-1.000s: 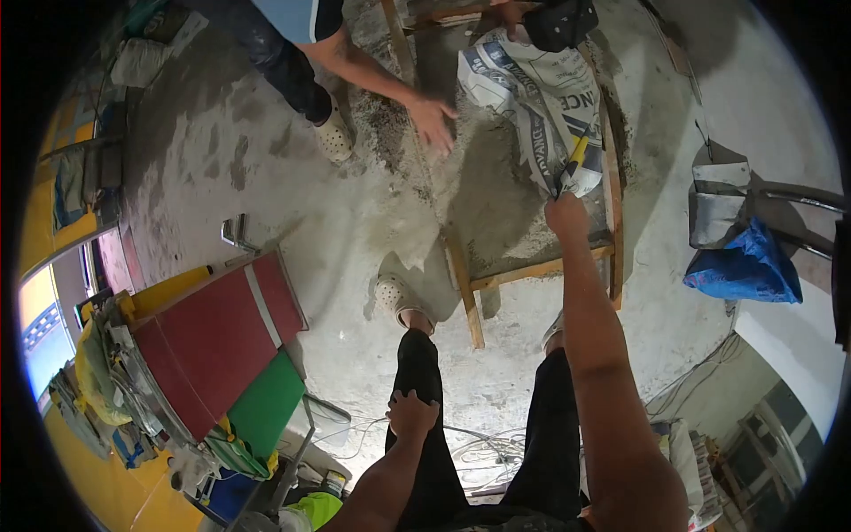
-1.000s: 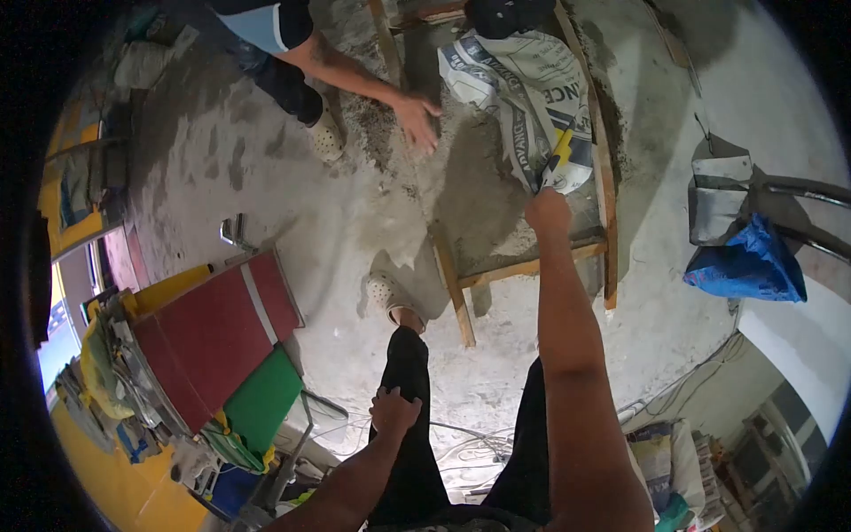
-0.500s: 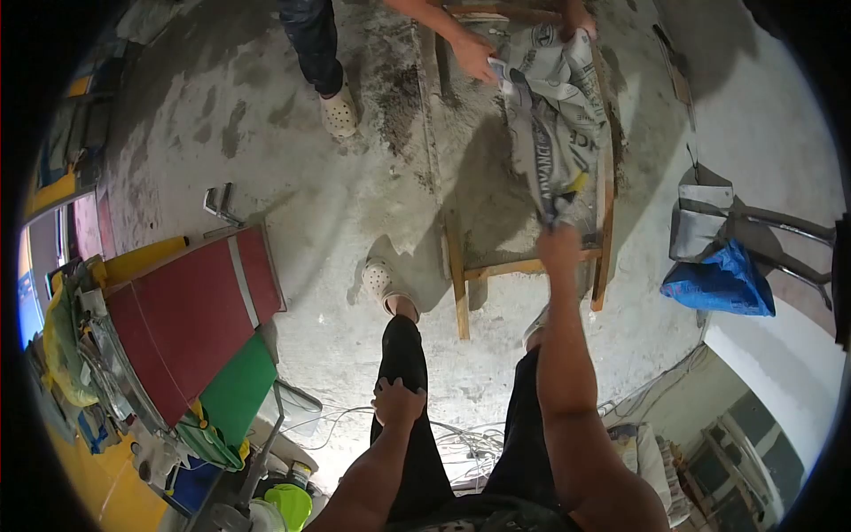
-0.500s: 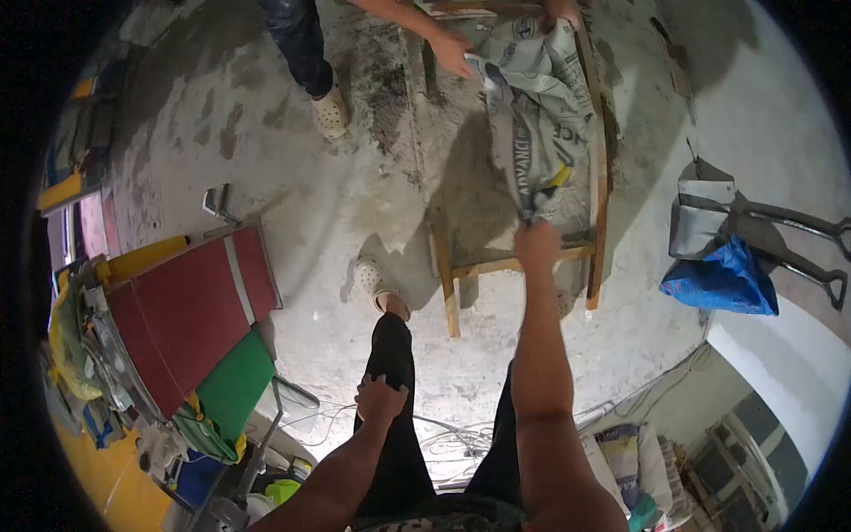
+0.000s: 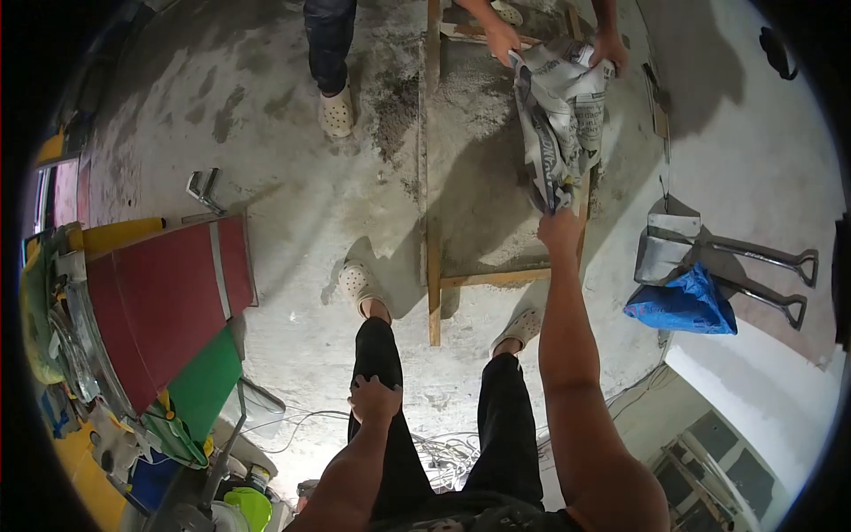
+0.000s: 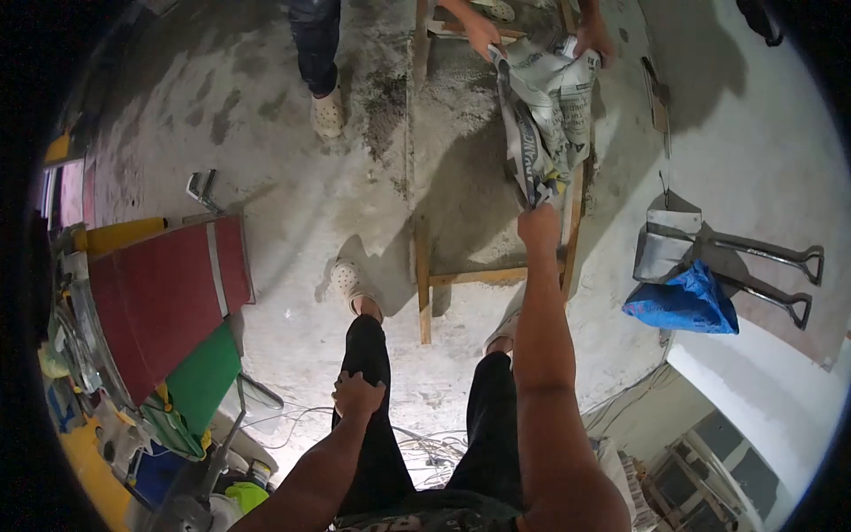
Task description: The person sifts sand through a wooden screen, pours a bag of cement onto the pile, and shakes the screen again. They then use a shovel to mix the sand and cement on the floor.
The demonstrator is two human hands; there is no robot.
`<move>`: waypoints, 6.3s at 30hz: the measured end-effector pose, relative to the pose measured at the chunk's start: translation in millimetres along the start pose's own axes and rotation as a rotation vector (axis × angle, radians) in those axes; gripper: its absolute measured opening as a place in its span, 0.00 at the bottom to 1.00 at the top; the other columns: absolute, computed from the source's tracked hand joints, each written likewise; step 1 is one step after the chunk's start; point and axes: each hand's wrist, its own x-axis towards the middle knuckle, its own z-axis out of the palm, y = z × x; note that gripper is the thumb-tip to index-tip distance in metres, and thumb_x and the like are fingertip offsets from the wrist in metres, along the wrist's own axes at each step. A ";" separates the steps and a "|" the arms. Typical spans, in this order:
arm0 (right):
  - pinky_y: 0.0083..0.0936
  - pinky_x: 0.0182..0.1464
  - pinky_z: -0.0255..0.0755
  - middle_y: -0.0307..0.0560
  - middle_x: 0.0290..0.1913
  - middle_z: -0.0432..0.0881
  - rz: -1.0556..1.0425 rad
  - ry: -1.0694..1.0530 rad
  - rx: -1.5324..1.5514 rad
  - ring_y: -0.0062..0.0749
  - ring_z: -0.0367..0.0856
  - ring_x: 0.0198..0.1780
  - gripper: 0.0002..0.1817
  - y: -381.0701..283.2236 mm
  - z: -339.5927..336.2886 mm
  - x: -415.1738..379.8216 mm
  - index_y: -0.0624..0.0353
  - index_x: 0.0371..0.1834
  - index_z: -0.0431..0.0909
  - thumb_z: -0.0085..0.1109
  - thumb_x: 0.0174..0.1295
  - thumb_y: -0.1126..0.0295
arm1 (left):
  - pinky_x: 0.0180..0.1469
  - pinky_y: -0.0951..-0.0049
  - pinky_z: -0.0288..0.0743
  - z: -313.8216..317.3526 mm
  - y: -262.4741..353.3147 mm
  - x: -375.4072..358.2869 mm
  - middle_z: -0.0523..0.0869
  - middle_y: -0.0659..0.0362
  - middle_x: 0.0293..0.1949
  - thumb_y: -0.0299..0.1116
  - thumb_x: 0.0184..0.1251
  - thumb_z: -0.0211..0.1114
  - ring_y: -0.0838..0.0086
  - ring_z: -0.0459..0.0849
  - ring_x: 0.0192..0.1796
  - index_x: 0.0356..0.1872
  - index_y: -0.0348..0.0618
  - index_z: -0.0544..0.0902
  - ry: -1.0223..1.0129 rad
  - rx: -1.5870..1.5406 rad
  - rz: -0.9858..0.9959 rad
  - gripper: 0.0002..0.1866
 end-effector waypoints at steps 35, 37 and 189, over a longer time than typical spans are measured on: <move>0.49 0.46 0.78 0.67 0.32 0.83 0.113 -0.140 -0.020 0.63 0.84 0.39 0.11 76.8 -27.1 -44.8 0.67 0.31 0.83 0.62 0.53 0.68 | 0.63 0.50 0.70 6.6 37.8 -0.9 0.71 0.46 0.66 0.54 0.57 0.64 0.50 0.72 0.65 0.63 0.46 0.77 -0.056 0.158 -0.016 0.34; 0.49 0.46 0.78 0.67 0.32 0.83 0.115 -0.131 -0.011 0.63 0.84 0.39 0.12 85.5 -27.1 -45.1 0.67 0.32 0.83 0.62 0.53 0.67 | 0.63 0.50 0.71 8.1 39.6 -1.2 0.71 0.46 0.66 0.54 0.57 0.64 0.50 0.73 0.65 0.63 0.46 0.77 -0.054 0.176 -0.015 0.34; 0.39 0.40 0.76 0.60 0.37 0.87 0.292 0.555 0.106 0.43 0.85 0.37 0.27 154.8 -92.1 43.5 0.67 0.37 0.87 0.61 0.66 0.48 | 0.58 0.48 0.72 17.6 47.3 -11.8 0.75 0.47 0.57 0.50 0.55 0.68 0.49 0.74 0.60 0.51 0.40 0.82 0.089 0.172 0.021 0.27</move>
